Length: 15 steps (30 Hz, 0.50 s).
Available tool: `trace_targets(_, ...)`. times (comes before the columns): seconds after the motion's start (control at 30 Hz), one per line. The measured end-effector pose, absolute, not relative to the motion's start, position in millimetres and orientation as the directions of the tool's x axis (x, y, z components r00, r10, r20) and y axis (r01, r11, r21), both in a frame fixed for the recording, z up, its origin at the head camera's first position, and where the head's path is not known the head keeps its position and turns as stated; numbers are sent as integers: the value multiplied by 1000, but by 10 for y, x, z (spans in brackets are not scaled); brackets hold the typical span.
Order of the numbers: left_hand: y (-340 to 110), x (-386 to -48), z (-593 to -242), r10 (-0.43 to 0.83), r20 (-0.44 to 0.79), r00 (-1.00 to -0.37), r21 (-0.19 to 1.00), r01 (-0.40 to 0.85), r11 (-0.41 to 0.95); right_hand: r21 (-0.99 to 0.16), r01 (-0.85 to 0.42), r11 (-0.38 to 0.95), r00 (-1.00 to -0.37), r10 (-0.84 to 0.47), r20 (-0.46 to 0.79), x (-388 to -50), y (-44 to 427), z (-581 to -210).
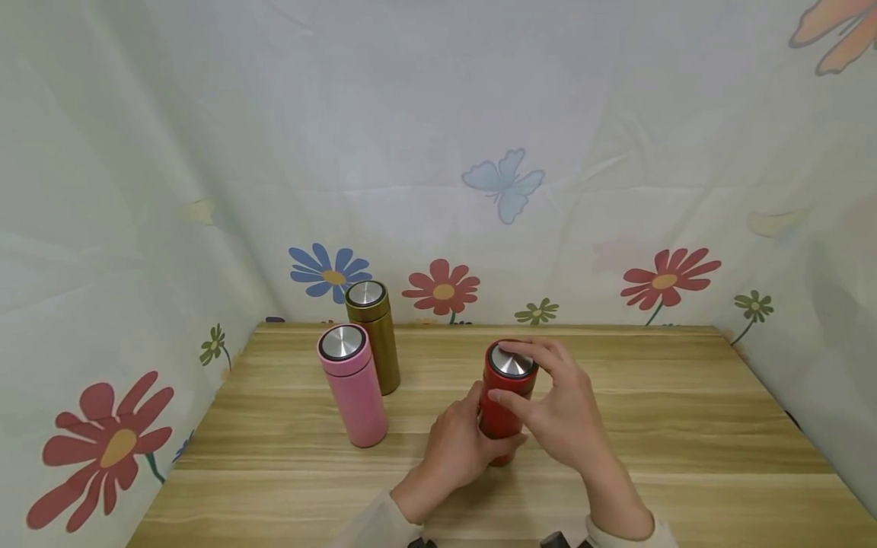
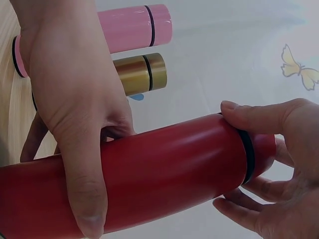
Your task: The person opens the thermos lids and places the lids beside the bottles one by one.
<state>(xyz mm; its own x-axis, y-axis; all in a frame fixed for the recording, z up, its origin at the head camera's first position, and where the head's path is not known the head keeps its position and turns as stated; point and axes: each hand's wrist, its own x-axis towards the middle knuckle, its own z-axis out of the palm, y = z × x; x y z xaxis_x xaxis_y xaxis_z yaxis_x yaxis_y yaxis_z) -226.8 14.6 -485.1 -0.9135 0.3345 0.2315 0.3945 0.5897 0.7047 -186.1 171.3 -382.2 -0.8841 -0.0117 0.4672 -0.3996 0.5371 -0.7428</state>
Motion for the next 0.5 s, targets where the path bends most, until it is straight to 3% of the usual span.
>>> trace_targets(0.5, 142, -2271, -4853, 338, 239, -910, 698, 403, 592, -747, -412, 523, -887, -42, 460, -1860, 1722, -3812)
